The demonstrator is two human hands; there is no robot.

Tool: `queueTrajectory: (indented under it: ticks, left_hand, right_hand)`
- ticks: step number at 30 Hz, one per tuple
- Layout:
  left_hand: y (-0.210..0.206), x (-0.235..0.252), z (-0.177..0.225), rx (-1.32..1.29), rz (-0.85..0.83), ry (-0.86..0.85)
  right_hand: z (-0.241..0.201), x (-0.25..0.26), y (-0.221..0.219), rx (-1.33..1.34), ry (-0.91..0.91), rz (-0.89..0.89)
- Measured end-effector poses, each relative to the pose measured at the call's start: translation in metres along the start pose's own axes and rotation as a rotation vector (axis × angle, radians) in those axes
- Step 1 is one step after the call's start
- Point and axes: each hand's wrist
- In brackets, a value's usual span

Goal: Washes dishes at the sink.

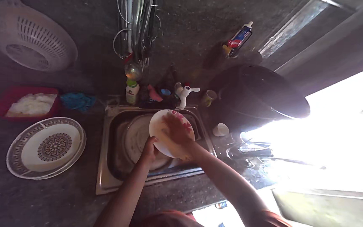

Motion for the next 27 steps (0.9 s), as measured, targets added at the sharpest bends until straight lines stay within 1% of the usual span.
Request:
queueTrajectory:
  ticks: [1, 2, 3, 4, 5, 6, 7, 8, 9, 10, 11, 12, 13, 14, 15, 17, 18, 19, 20, 22, 24, 25, 26, 27]
  left_hand:
    - [0.0, -0.002, -0.002, -0.009, 0.005, 0.008]
    - [-0.001, -0.002, -0.004, -0.019, 0.01, 0.01]
    - [-0.001, -0.001, -0.005, -0.023, 0.011, 0.007]
    - [0.001, 0.0, -0.005, -0.025, 0.014, 0.005]
    - [0.003, 0.001, -0.002, -0.029, 0.022, 0.006]
    - [0.007, 0.002, 0.001, -0.04, 0.029, 0.01]
    - [0.011, 0.002, 0.003, -0.063, 0.048, 0.018]
    - [0.016, 0.001, 0.005, -0.082, 0.082, 0.024]
    - [0.022, 0.0, 0.008, -0.097, 0.113, 0.021]
    - [0.027, 0.001, 0.01, -0.111, 0.143, 0.014]
    - [0.032, 0.003, 0.01, -0.109, 0.159, 0.009]
    - [0.035, 0.006, 0.009, -0.084, 0.166, 0.001]
    - [0.036, 0.011, 0.01, -0.025, 0.173, -0.007]
    - [0.035, 0.018, 0.01, 0.108, 0.192, -0.027]
    - [0.032, 0.026, 0.012, 0.337, 0.232, -0.059]
    - [0.019, 0.035, 0.023, 1.001, 0.25, -0.118]
    - [0.009, 0.039, 0.023, 1.273, 0.23, -0.161]
    - [0.001, 0.044, 0.017, 1.423, 0.194, -0.24]
    - [-0.004, 0.05, 0.007, 1.487, 0.143, -0.343]
    - [-0.016, 0.064, -0.018, 1.497, 0.005, -0.608]
    - [-0.028, 0.067, -0.029, 1.434, -0.211, -0.788]
    - [-0.033, 0.068, -0.028, 1.418, -0.282, -0.854]
    - [-0.035, 0.07, -0.022, 1.408, -0.286, -0.885]
    - [-0.033, 0.074, -0.016, 1.389, -0.202, -0.891]
  right_hand:
    - [0.005, 0.004, 0.0, 0.004, -0.051, -0.01]
    - [0.005, 0.006, -0.004, 0.031, -0.061, -0.02]
    - [0.002, 0.005, -0.012, 0.067, -0.014, -0.02]
    - [-0.002, 0.003, -0.022, 0.1, 0.077, -0.012]
    - [-0.005, 0.0, -0.024, 0.12, 0.165, -0.023]
    - [-0.007, -0.002, -0.016, 0.108, 0.183, -0.061]
    - [-0.005, -0.006, -0.004, 0.063, 0.131, -0.09]
    - [0.005, -0.009, 0.006, 0.038, 0.038, -0.069]
    - [0.018, -0.011, 0.016, 0.085, -0.064, -0.003]
    - [0.028, -0.014, 0.03, 0.185, -0.166, 0.058]
    - [0.035, -0.02, 0.041, 0.356, -0.248, 0.104]
    - [0.04, -0.028, 0.048, 0.571, -0.295, 0.11]
    - [0.043, -0.037, 0.049, 0.784, -0.359, 0.093]
    - [0.039, -0.046, 0.05, 0.958, -0.462, 0.093]
    - [0.033, -0.053, 0.049, 1.054, -0.55, 0.125]
    - [0.021, -0.059, 0.052, 1.09, -0.649, 0.236]
    - [0.012, -0.06, 0.054, 1.068, -0.681, 0.278]
    - [0.003, -0.062, 0.057, 1.031, -0.713, 0.308]
    - [-0.005, -0.064, 0.059, 0.991, -0.736, 0.321]
    - [-0.014, -0.064, 0.059, 0.891, -0.743, 0.321]
    - [-0.019, -0.063, 0.056, 0.809, -0.726, 0.305]
    - [-0.02, -0.064, 0.055, 0.794, -0.716, 0.301]
    - [-0.02, -0.065, 0.055, 0.787, -0.709, 0.301]
    - [-0.02, -0.067, 0.056, 0.785, -0.709, 0.315]
Point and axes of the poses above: each hand's wrist, its own x-axis towards the middle knuckle, its own y-axis out of the back of the hand, z = x × y, and after that the axes turned 6 degrees about y, right-handed
